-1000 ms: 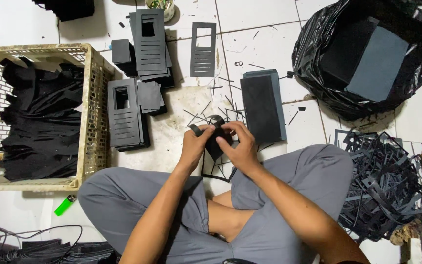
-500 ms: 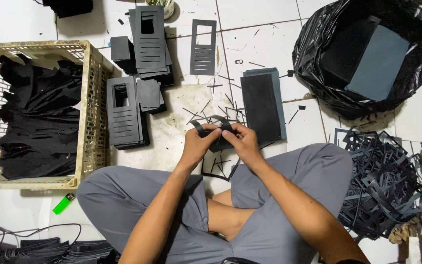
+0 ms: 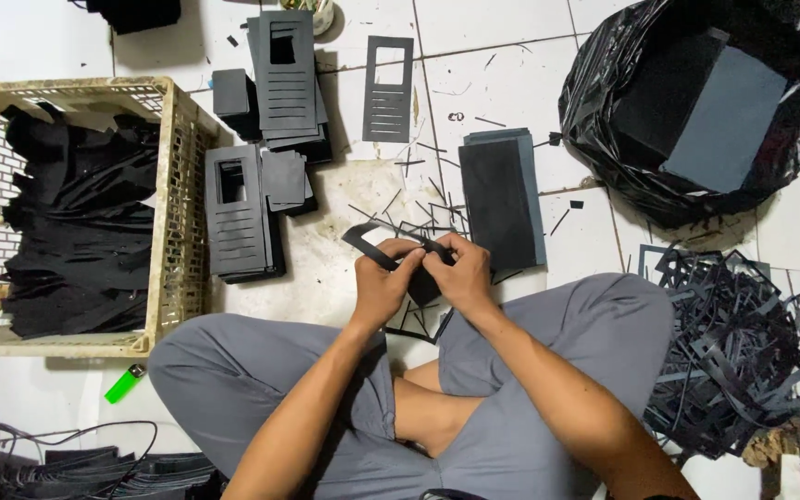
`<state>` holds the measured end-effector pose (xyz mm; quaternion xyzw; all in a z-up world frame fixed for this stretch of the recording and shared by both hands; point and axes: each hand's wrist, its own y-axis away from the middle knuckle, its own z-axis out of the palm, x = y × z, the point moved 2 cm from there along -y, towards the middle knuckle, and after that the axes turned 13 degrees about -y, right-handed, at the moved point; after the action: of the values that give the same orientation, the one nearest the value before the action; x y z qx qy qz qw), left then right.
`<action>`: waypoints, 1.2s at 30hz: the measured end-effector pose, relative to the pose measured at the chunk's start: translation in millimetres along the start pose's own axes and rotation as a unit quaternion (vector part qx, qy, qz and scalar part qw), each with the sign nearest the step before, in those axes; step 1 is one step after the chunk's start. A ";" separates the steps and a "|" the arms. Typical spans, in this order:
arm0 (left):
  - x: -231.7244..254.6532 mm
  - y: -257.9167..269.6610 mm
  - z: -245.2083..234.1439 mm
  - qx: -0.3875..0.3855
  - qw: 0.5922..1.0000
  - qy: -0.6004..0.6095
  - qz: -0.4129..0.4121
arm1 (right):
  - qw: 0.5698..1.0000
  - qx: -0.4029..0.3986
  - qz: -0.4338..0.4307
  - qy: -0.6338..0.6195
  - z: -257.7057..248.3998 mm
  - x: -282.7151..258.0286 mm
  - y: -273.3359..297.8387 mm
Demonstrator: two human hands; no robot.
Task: Trimming and cleaning excess waste strips from pre-cut leather components by hand.
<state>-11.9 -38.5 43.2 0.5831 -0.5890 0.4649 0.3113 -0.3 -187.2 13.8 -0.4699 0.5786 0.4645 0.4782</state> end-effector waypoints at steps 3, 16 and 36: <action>-16.8 0.0 2.7 -0.024 0.995 0.001 -0.094 | 0.986 -0.056 0.077 -0.136 -3.0 20.0 -4.4; -33.6 -4.0 -2.9 -0.098 0.972 -0.007 -0.212 | 0.976 -0.055 0.094 -0.188 -7.5 23.5 -2.1; -52.9 -7.7 -1.5 -0.110 0.955 -0.062 -0.268 | 0.984 -0.030 0.090 -0.149 -3.0 30.7 -6.0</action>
<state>2.1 -15.3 -2.9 0.7096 -0.4763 0.2597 0.4496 2.2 -194.0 -16.8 -0.3553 0.5269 0.5875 0.5010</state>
